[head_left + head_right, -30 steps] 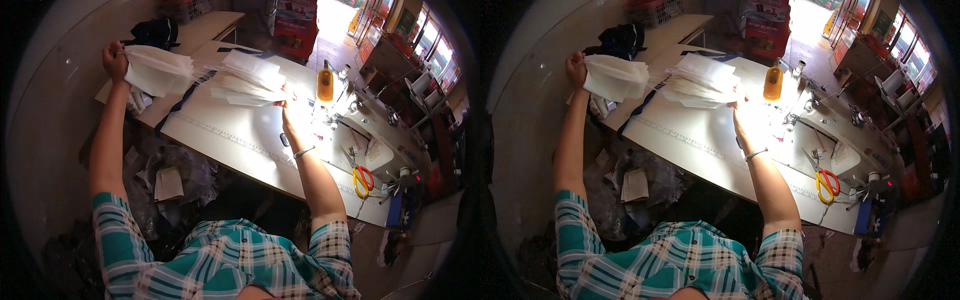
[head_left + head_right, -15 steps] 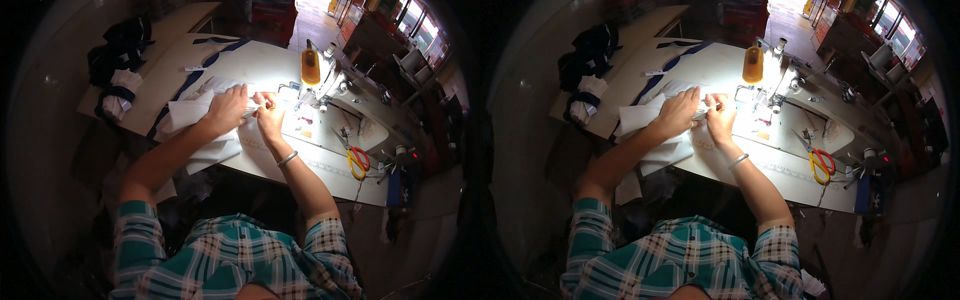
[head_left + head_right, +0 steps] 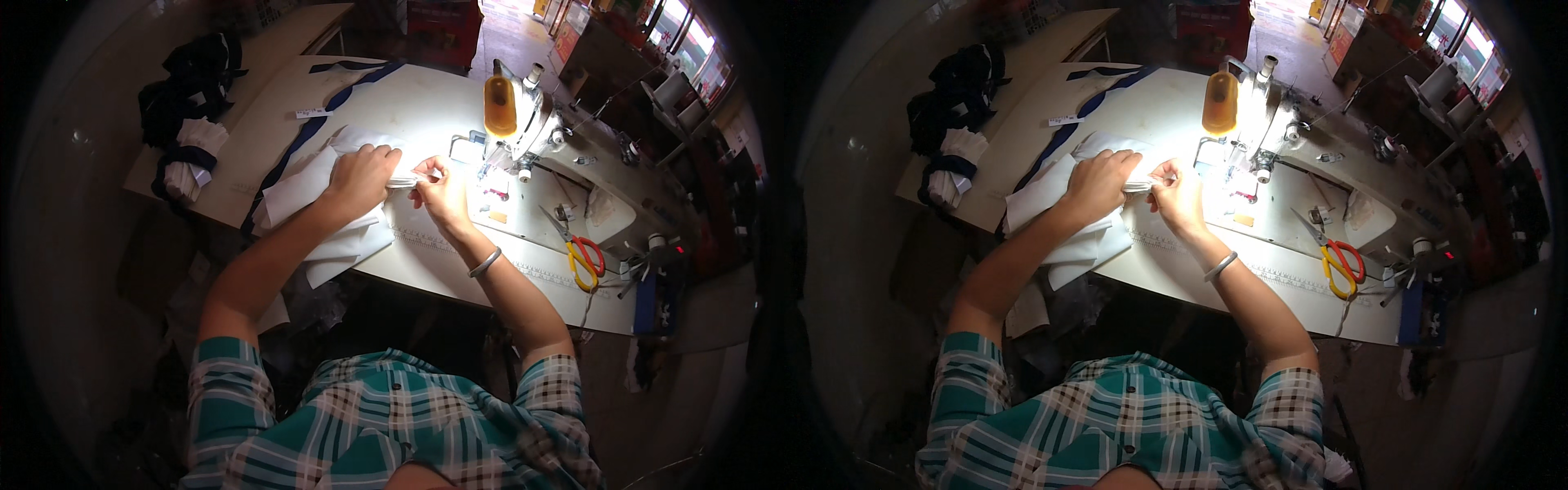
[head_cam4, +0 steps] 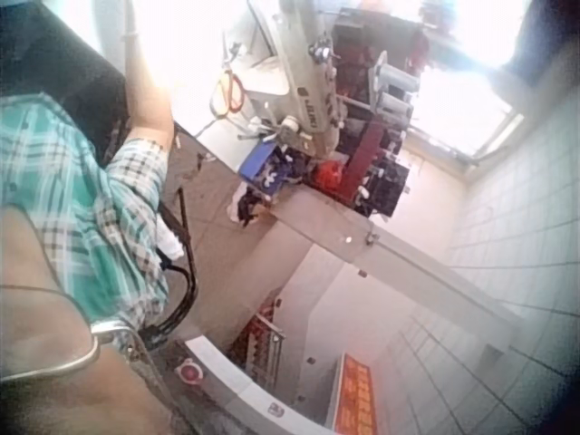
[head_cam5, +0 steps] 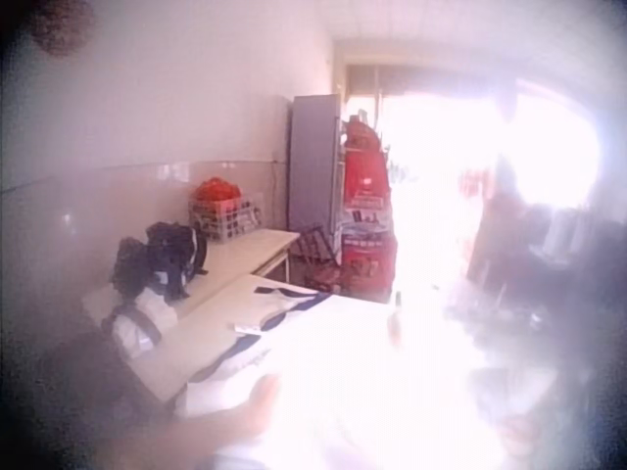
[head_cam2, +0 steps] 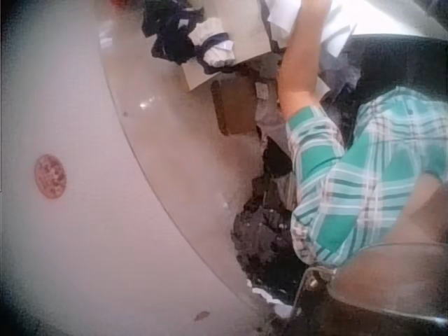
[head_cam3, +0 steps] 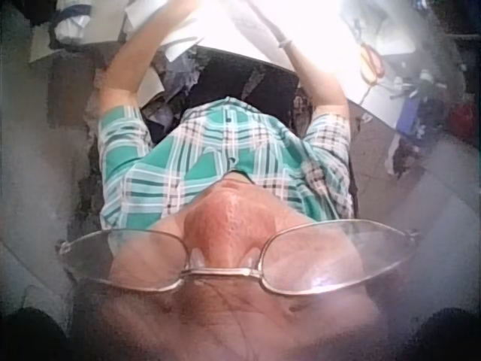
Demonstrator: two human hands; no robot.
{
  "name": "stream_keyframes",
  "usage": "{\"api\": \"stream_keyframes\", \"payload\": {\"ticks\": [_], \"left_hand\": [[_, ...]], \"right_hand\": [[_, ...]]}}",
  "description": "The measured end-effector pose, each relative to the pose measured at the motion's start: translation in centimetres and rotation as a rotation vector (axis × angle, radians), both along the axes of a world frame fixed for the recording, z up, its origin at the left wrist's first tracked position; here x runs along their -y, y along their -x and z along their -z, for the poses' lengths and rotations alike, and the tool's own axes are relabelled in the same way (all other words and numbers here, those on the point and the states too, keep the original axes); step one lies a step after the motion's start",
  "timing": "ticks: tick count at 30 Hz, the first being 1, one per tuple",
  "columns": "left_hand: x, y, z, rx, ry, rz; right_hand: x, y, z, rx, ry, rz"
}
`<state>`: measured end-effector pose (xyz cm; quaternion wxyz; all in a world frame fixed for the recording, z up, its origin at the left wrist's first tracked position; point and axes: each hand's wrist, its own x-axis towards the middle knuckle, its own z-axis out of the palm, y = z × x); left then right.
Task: The person folds white fabric masks, trims loose threads with scissors, and bundles them with a blue elastic band. The person then places the bundled masks into a black bin and continues folding additional masks.
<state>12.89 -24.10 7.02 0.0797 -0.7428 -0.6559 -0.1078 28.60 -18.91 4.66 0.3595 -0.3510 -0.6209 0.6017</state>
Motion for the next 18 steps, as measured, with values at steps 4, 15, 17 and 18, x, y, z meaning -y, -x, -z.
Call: {"api": "stream_keyframes", "payload": {"ticks": [4, 15, 17, 18], "left_hand": [[-0.1, 0.1, 0.5, -0.002, -0.045, 0.026], [-0.2, 0.0, 0.3, -0.067, -0.010, 0.025], [-0.3, 0.0, 0.4, -0.039, -0.016, 0.043], [-0.3, 0.0, 0.5, -0.025, -0.018, 0.050]], "right_hand": [[0.8, 0.7, 2.3, -0.334, 0.259, 0.087], [-1.2, -2.1, 2.0, 0.258, -1.203, -0.073], [-1.0, -1.5, 2.9, -0.026, -0.504, -0.085], [-0.8, -1.3, 3.2, -0.162, -0.150, -0.090]]}}
